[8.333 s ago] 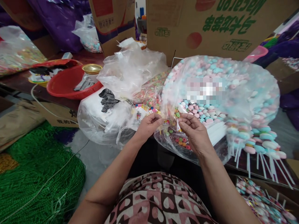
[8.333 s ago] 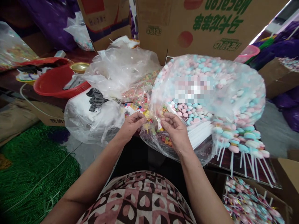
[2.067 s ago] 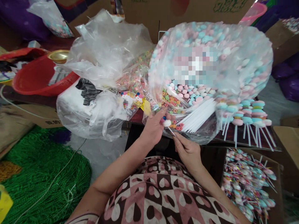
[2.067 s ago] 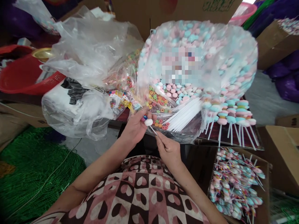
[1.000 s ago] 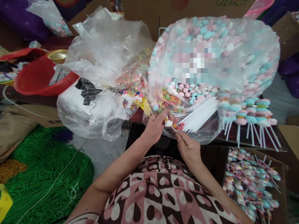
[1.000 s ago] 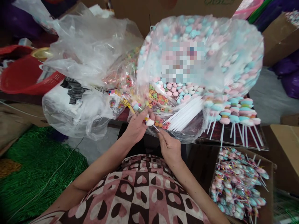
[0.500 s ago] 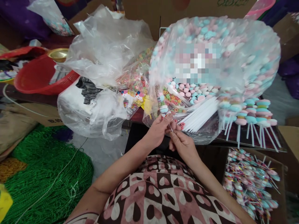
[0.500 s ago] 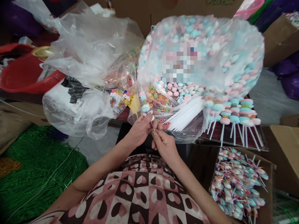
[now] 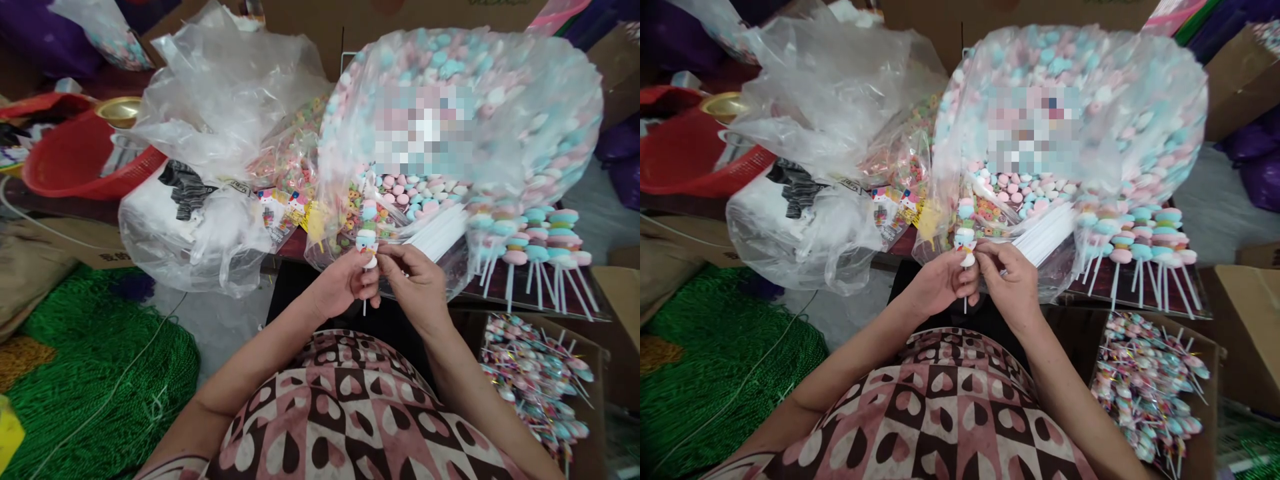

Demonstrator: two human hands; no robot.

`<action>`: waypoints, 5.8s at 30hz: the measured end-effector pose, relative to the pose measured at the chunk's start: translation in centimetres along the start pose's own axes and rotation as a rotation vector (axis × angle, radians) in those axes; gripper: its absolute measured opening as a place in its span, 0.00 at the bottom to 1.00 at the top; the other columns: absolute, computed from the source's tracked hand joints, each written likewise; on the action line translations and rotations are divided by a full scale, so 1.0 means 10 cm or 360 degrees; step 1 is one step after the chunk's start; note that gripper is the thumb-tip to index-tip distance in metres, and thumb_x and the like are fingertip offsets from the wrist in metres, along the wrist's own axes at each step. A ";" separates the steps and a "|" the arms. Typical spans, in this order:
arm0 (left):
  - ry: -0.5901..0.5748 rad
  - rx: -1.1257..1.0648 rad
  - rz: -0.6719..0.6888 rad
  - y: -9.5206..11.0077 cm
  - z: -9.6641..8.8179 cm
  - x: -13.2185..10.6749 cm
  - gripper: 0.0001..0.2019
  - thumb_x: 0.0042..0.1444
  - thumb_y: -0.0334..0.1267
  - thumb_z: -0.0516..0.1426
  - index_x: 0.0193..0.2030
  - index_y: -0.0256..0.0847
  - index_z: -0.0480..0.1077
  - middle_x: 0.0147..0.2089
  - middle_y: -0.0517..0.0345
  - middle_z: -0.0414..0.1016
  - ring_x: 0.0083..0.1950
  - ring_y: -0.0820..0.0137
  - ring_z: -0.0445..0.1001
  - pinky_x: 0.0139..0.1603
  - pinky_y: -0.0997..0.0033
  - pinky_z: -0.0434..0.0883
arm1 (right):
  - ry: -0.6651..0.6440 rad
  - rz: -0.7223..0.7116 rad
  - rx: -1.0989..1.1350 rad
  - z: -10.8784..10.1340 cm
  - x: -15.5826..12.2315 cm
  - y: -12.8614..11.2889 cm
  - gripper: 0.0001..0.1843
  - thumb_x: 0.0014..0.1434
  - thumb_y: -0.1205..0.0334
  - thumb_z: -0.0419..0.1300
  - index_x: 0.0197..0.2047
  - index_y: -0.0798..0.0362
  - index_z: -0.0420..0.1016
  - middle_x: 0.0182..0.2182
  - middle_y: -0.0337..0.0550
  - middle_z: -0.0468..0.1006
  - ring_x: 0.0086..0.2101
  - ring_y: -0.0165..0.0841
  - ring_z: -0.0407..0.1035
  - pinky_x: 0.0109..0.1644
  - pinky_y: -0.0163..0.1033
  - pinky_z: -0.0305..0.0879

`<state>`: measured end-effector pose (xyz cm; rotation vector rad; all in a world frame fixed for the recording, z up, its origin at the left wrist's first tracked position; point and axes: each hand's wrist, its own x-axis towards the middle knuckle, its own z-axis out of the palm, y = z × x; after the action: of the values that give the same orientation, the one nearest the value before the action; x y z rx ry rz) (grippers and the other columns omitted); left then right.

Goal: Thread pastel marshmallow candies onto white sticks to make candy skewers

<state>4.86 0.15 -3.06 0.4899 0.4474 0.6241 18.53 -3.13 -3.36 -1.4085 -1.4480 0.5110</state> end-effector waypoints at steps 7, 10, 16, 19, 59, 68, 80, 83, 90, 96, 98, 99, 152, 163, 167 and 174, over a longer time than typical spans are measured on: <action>0.0060 0.0054 -0.0049 0.03 0.02 -0.02 0.13 0.50 0.39 0.59 0.40 0.43 0.61 0.23 0.71 0.58 0.18 0.79 0.59 0.22 0.74 0.69 | 0.0038 -0.0324 -0.0422 -0.02 0.00 -0.04 0.06 0.62 0.65 0.60 0.41 0.49 0.77 0.35 0.41 0.83 0.34 0.34 0.77 0.41 0.38 0.73; 0.0085 0.0091 -0.0071 0.02 0.02 -0.02 0.10 0.50 0.37 0.58 0.36 0.43 0.60 0.23 0.70 0.57 0.18 0.79 0.58 0.21 0.75 0.68 | -0.0006 -0.0442 -0.0570 -0.03 0.03 -0.02 0.07 0.63 0.65 0.58 0.43 0.49 0.77 0.36 0.43 0.83 0.35 0.35 0.77 0.41 0.39 0.73; 0.0110 0.0093 -0.0127 0.00 0.00 -0.02 0.09 0.51 0.39 0.58 0.35 0.43 0.60 0.23 0.70 0.57 0.17 0.80 0.57 0.19 0.76 0.66 | -0.0009 -0.0636 -0.0805 -0.03 0.08 0.04 0.09 0.63 0.66 0.56 0.38 0.50 0.78 0.33 0.43 0.84 0.35 0.35 0.78 0.41 0.39 0.73; 0.0213 0.0047 -0.0072 -0.01 0.01 -0.01 0.12 0.50 0.39 0.59 0.33 0.43 0.57 0.21 0.72 0.56 0.16 0.81 0.54 0.16 0.81 0.57 | 0.0014 -0.0688 -0.0875 -0.03 0.08 0.04 0.09 0.62 0.67 0.56 0.35 0.51 0.77 0.30 0.42 0.83 0.32 0.34 0.78 0.38 0.37 0.72; 0.0493 0.0372 0.0174 -0.13 0.07 0.04 0.08 0.54 0.41 0.57 0.33 0.43 0.60 0.19 0.72 0.53 0.14 0.83 0.47 0.15 0.81 0.44 | -0.0038 -0.0653 -0.0821 -0.04 0.05 0.15 0.07 0.63 0.67 0.57 0.41 0.50 0.76 0.36 0.45 0.83 0.36 0.35 0.78 0.42 0.39 0.73; 0.0508 0.0387 0.0216 -0.17 0.03 0.05 0.12 0.56 0.47 0.58 0.35 0.42 0.62 0.19 0.72 0.54 0.14 0.83 0.47 0.14 0.82 0.45 | -0.0081 -0.0802 -0.1091 -0.06 0.14 0.15 0.07 0.61 0.68 0.55 0.34 0.51 0.74 0.28 0.42 0.80 0.30 0.34 0.75 0.34 0.36 0.68; 0.0605 0.0208 0.0173 -0.21 0.00 0.12 0.11 0.56 0.44 0.58 0.32 0.41 0.61 0.17 0.73 0.53 0.13 0.83 0.48 0.13 0.81 0.45 | -0.0075 -0.0701 -0.0997 -0.01 0.06 0.23 0.07 0.57 0.68 0.55 0.30 0.52 0.73 0.24 0.41 0.79 0.26 0.33 0.72 0.30 0.36 0.64; 0.0381 0.0062 0.0047 -0.15 -0.02 0.13 0.09 0.54 0.37 0.55 0.27 0.40 0.58 0.18 0.70 0.57 0.13 0.83 0.51 0.14 0.81 0.49 | 0.0014 -0.0579 -0.0923 -0.04 0.03 0.30 0.06 0.55 0.68 0.56 0.30 0.51 0.73 0.24 0.39 0.79 0.25 0.32 0.72 0.29 0.35 0.64; 0.0187 0.0036 -0.0031 -0.14 -0.08 0.09 0.10 0.57 0.43 0.57 0.33 0.40 0.63 0.19 0.70 0.60 0.13 0.83 0.52 0.14 0.82 0.49 | 0.0061 -0.0530 -0.0813 -0.05 0.01 0.27 0.05 0.56 0.67 0.57 0.30 0.50 0.73 0.24 0.38 0.78 0.24 0.32 0.72 0.30 0.35 0.67; 0.0445 0.0174 0.0168 -0.22 -0.05 0.13 0.12 0.54 0.44 0.61 0.37 0.40 0.66 0.17 0.72 0.58 0.13 0.83 0.49 0.14 0.81 0.45 | -0.0039 -0.0737 -0.0835 -0.02 -0.04 0.30 0.07 0.56 0.71 0.56 0.30 0.51 0.72 0.25 0.39 0.79 0.26 0.31 0.74 0.32 0.34 0.68; 0.0544 0.0216 0.0252 -0.23 -0.03 0.14 0.13 0.53 0.42 0.61 0.43 0.40 0.67 0.17 0.73 0.58 0.13 0.83 0.49 0.14 0.81 0.44 | -0.0029 -0.0644 -0.0785 -0.02 -0.07 0.32 0.06 0.55 0.70 0.56 0.30 0.51 0.72 0.25 0.39 0.78 0.25 0.31 0.73 0.32 0.35 0.68; 0.0564 0.0229 0.0277 -0.22 -0.02 0.14 0.14 0.54 0.41 0.61 0.46 0.41 0.67 0.17 0.73 0.58 0.14 0.83 0.49 0.15 0.81 0.44 | -0.0020 -0.0573 -0.0753 -0.03 -0.08 0.34 0.06 0.55 0.69 0.56 0.31 0.51 0.72 0.24 0.38 0.78 0.25 0.31 0.72 0.32 0.35 0.68; 0.0448 0.0817 0.0231 -0.20 0.11 0.05 0.26 0.59 0.37 0.49 0.65 0.37 0.58 0.16 0.72 0.58 0.15 0.78 0.55 0.18 0.79 0.52 | 0.0075 -0.0189 -0.0853 -0.05 -0.06 0.20 0.06 0.55 0.63 0.56 0.30 0.50 0.74 0.23 0.39 0.79 0.24 0.33 0.72 0.31 0.36 0.67; 0.0247 0.0624 0.0049 -0.25 0.00 0.10 0.17 0.58 0.45 0.54 0.50 0.38 0.68 0.20 0.67 0.65 0.17 0.79 0.59 0.18 0.79 0.55 | 0.0051 0.0150 -0.0229 -0.14 -0.13 0.27 0.04 0.55 0.60 0.59 0.31 0.51 0.73 0.24 0.37 0.77 0.24 0.30 0.70 0.30 0.36 0.68; 0.0284 0.0548 0.0084 -0.25 -0.02 0.10 0.10 0.58 0.45 0.55 0.38 0.40 0.65 0.19 0.67 0.64 0.16 0.79 0.59 0.18 0.80 0.55 | -0.0023 0.0117 -0.0319 -0.14 -0.12 0.27 0.03 0.56 0.62 0.59 0.33 0.51 0.72 0.26 0.37 0.77 0.25 0.31 0.71 0.33 0.37 0.69; 0.0398 0.0792 0.0117 -0.20 0.05 0.06 0.19 0.58 0.39 0.51 0.56 0.41 0.65 0.22 0.67 0.67 0.17 0.79 0.61 0.20 0.80 0.58 | 0.0075 -0.0181 -0.0719 -0.10 -0.11 0.23 0.08 0.59 0.59 0.60 0.41 0.51 0.75 0.31 0.41 0.79 0.27 0.33 0.73 0.36 0.39 0.71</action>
<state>6.42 -1.06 -3.97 0.9089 0.8331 0.6476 20.27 -3.90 -5.32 -1.6592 -1.6603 0.0756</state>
